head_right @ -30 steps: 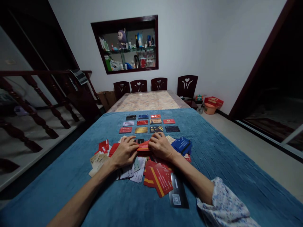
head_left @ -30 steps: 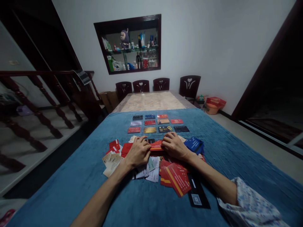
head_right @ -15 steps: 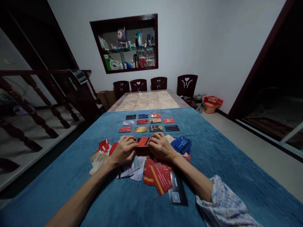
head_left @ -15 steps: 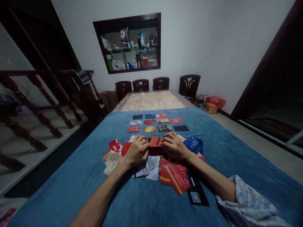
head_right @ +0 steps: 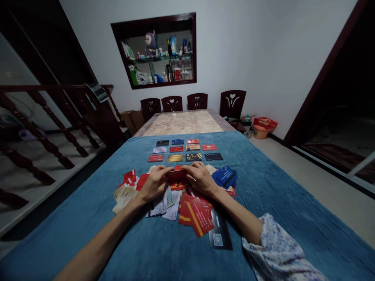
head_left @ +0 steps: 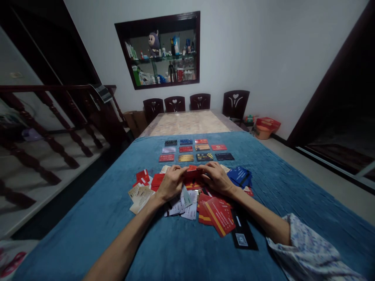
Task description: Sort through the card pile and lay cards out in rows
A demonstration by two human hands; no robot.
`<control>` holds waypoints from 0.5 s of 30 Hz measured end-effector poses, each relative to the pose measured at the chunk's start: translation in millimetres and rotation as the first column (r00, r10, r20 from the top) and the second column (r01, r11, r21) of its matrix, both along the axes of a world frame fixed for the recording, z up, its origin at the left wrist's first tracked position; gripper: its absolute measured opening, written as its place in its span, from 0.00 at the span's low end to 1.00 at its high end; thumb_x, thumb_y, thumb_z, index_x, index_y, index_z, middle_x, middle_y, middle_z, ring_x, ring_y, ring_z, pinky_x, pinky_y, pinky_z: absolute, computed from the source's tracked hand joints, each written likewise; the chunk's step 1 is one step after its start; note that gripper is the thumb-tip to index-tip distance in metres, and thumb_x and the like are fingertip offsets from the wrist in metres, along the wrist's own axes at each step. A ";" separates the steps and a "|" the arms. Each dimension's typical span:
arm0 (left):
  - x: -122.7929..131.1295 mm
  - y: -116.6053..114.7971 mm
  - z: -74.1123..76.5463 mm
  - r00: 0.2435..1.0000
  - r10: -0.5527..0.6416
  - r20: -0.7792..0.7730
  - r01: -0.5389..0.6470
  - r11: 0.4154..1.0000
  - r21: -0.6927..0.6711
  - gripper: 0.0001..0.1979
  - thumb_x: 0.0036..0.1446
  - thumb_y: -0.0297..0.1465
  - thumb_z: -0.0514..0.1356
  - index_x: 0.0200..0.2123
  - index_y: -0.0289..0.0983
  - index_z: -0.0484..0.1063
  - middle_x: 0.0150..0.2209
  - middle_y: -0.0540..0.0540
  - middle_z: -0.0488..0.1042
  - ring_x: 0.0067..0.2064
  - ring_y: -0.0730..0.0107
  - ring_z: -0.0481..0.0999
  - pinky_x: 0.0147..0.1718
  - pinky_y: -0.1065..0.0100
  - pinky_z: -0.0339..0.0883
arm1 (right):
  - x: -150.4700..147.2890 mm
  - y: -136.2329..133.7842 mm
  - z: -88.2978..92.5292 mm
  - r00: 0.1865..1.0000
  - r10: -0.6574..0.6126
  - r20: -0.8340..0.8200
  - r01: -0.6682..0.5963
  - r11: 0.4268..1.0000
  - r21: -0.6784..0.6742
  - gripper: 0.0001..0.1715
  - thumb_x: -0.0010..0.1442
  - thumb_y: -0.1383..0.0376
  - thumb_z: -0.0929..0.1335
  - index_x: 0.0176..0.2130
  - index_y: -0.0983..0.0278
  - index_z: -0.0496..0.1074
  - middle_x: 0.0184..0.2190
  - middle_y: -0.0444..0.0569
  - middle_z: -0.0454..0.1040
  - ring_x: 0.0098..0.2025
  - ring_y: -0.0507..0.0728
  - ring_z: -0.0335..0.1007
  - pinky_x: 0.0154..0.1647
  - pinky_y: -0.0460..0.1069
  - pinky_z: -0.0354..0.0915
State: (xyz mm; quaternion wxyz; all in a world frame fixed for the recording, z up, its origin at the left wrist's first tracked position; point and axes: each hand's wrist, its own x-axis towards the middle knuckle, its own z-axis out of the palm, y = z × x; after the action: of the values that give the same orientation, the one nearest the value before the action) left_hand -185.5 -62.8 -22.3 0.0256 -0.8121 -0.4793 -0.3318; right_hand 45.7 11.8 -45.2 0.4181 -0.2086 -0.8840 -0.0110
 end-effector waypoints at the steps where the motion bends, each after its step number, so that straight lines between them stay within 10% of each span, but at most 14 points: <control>1: 0.0 -0.2 0.0 1.000 0.006 -0.007 -0.006 1.000 -0.007 0.26 0.54 0.18 0.53 0.56 0.37 0.71 0.42 0.42 0.76 0.47 0.60 0.71 0.47 0.58 0.67 | 0.0 0.3 -0.3 1.000 -0.002 0.007 0.002 1.000 -0.003 0.16 0.64 0.69 0.66 0.51 0.64 0.72 0.37 0.52 0.74 0.40 0.59 0.67 0.44 0.55 0.64; 15: 4.6 -4.8 2.7 0.991 0.093 -0.097 -0.097 0.995 -0.037 0.28 0.52 0.17 0.54 0.56 0.38 0.71 0.44 0.42 0.75 0.47 0.59 0.68 0.48 0.57 0.64 | 0.4 1.5 -1.3 0.998 -0.023 0.050 0.022 0.999 0.038 0.15 0.66 0.67 0.65 0.52 0.63 0.73 0.34 0.51 0.76 0.37 0.58 0.66 0.42 0.53 0.62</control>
State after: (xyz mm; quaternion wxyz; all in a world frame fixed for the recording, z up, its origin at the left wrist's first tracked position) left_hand -180.9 -67.5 -19.6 0.0474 -0.8035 -0.5226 -0.2811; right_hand 46.2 13.2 -46.5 0.3995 -0.2104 -0.8915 -0.0373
